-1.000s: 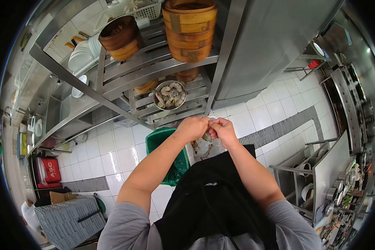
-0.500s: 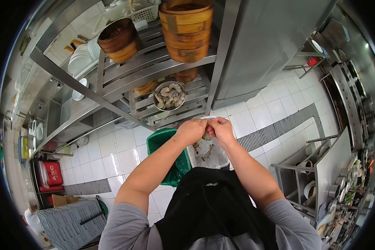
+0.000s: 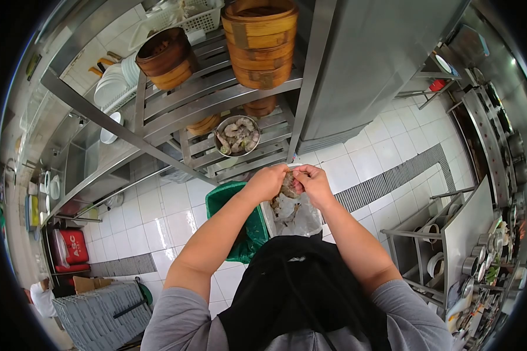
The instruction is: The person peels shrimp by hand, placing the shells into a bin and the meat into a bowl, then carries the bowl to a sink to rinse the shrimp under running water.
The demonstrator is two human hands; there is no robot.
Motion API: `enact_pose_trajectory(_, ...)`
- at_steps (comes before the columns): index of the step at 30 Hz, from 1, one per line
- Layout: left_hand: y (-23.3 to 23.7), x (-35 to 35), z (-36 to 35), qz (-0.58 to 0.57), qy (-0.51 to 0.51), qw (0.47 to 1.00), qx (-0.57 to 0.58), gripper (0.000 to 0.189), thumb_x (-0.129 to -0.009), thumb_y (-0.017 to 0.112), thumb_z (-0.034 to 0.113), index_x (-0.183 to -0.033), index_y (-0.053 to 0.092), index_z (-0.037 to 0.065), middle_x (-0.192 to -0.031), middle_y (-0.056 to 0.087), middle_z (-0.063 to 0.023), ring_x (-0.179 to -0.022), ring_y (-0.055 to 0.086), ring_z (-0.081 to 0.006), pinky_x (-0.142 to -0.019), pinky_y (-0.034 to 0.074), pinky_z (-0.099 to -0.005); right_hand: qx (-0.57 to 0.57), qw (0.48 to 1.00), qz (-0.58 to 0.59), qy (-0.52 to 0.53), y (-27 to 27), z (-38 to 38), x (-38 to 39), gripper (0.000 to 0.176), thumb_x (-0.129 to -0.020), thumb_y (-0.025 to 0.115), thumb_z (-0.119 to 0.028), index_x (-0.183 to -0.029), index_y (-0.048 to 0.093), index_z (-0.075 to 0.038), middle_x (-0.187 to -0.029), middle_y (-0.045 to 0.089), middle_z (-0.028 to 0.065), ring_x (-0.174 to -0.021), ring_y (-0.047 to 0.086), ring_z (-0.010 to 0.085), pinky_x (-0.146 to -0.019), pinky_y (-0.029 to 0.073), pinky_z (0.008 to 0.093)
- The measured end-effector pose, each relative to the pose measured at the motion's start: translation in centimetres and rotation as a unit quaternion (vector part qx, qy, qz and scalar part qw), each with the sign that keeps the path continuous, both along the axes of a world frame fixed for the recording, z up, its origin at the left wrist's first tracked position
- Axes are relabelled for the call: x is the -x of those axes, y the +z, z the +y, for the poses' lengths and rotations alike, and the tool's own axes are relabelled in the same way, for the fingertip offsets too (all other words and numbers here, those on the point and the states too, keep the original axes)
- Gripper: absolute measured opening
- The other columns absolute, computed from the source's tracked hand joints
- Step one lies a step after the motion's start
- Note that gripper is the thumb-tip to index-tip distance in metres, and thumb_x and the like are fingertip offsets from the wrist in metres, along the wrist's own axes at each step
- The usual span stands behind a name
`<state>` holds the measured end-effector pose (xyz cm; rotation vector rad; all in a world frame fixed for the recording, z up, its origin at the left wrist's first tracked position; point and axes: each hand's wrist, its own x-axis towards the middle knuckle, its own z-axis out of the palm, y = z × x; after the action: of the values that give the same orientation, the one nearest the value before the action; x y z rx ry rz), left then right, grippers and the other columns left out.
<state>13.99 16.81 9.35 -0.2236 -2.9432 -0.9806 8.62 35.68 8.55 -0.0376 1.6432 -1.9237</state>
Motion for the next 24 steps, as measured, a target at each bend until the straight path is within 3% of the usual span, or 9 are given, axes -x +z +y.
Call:
enact_pose_trajectory(2,0.0,0.3,-0.8,-0.001,-0.003,0.997,-0.078,0.015,-0.1,0.056,0.012,-0.111,0.063,0.003,-0.093,0.072,-0.0168,-0.093,0.073,-0.03,-0.077,0.056,-0.0393,0.021,0.999,-0.007,0.025,-0.1,0.6,0.5,0.013,-0.101,0.067,-0.01,-0.109,0.07,0.0,-0.08,0.068,0.0043,-0.063,0.06,0.0106,-0.058,0.052,0.026)
enact_pose_trajectory(7,-0.3,1.8,-3.1,-0.264,-0.079,0.918,-0.286,0.018,-0.104,0.058,0.018,-0.112,0.069,0.005,-0.094,0.07,0.0001,-0.082,0.058,-0.0087,-0.075,0.047,-0.0276,0.068,0.991,0.028,0.112,1.7,1.2,1.2,0.014,-0.103,0.066,-0.011,-0.111,0.071,-0.001,-0.085,0.069,0.004,-0.067,0.06,0.0099,-0.065,0.054,0.0255)
enact_pose_trajectory(10,-1.0,2.2,-3.3,-0.291,-0.116,0.87,-0.38,0.026,-0.105,0.058,0.023,-0.118,0.07,0.004,-0.1,0.071,0.0008,-0.085,0.059,-0.0087,-0.079,0.048,-0.0277,0.082,0.977,0.104,0.169,2.7,1.0,1.2,0.014,-0.102,0.068,-0.01,-0.11,0.072,-0.001,-0.087,0.071,0.0046,-0.071,0.063,0.01,-0.068,0.055,0.0264)
enact_pose_trajectory(14,-2.4,3.2,-3.4,-0.352,-0.087,0.868,-0.339,0.033,-0.106,0.06,0.03,-0.12,0.071,0.003,-0.103,0.072,-0.0011,-0.093,0.064,-0.0093,-0.082,0.051,-0.0282,0.022,0.976,0.082,0.2,2.4,1.9,1.6,0.016,-0.1,0.07,-0.01,-0.112,0.072,0.001,-0.093,0.073,0.0074,-0.082,0.069,0.0131,-0.074,0.058,0.0284)
enact_pose_trajectory(17,0.2,1.3,-1.2,-0.409,0.057,0.799,-0.437,0.039,-0.107,0.057,0.037,-0.127,0.067,0.005,-0.111,0.072,-0.0043,-0.102,0.069,-0.0152,-0.085,0.055,-0.0341,0.061,0.991,0.011,0.12,0.3,2.4,0.8,0.022,-0.098,0.072,-0.011,-0.116,0.07,0.001,-0.098,0.074,0.0096,-0.086,0.072,0.0164,-0.076,0.06,0.0311)
enact_pose_trajectory(19,0.4,0.1,-0.8,-0.414,0.033,0.625,-0.662,0.041,-0.109,0.052,0.037,-0.137,0.058,0.007,-0.121,0.071,-0.007,-0.103,0.071,-0.0219,-0.084,0.057,-0.0421,0.09,0.995,-0.025,0.021,-0.5,2.8,-0.1,0.025,-0.097,0.074,-0.011,-0.118,0.069,0.001,-0.1,0.074,0.0107,-0.087,0.072,0.0179,-0.077,0.062,0.0326)
enact_pose_trajectory(20,-0.6,-0.6,-0.1,-0.374,0.063,0.684,-0.623,0.042,-0.11,0.048,0.036,-0.143,0.052,0.01,-0.125,0.069,-0.0078,-0.105,0.072,-0.0243,-0.082,0.057,-0.0457,0.146,0.987,-0.062,0.006,-0.5,3.0,-0.8,0.028,-0.096,0.075,-0.013,-0.12,0.068,0.001,-0.102,0.074,0.0112,-0.087,0.072,0.0187,-0.078,0.063,0.0341)
enact_pose_trajectory(23,-0.8,-1.9,4.0,-0.232,0.103,0.855,-0.452,0.035,-0.11,0.05,0.026,-0.141,0.055,0.012,-0.114,0.067,-0.0015,-0.089,0.061,-0.011,-0.07,0.05,-0.0286,0.155,0.984,-0.087,-0.013,-1.8,3.8,-2.2,0.034,-0.095,0.076,-0.017,-0.122,0.067,0.001,-0.105,0.073,0.0114,-0.086,0.072,0.0191,-0.081,0.064,0.0376)
enact_pose_trajectory(24,-2.0,-2.0,4.0,-0.244,0.06,0.882,-0.398,0.037,-0.11,0.049,0.027,-0.146,0.051,0.015,-0.121,0.064,-0.0031,-0.101,0.062,-0.0136,-0.075,0.055,-0.0333,0.149,0.986,-0.077,-0.016,-1.8,4.1,-2.5,0.033,-0.096,0.076,-0.017,-0.123,0.068,-0.001,-0.104,0.073,0.0083,-0.091,0.072,0.0178,-0.084,0.063,0.0392)
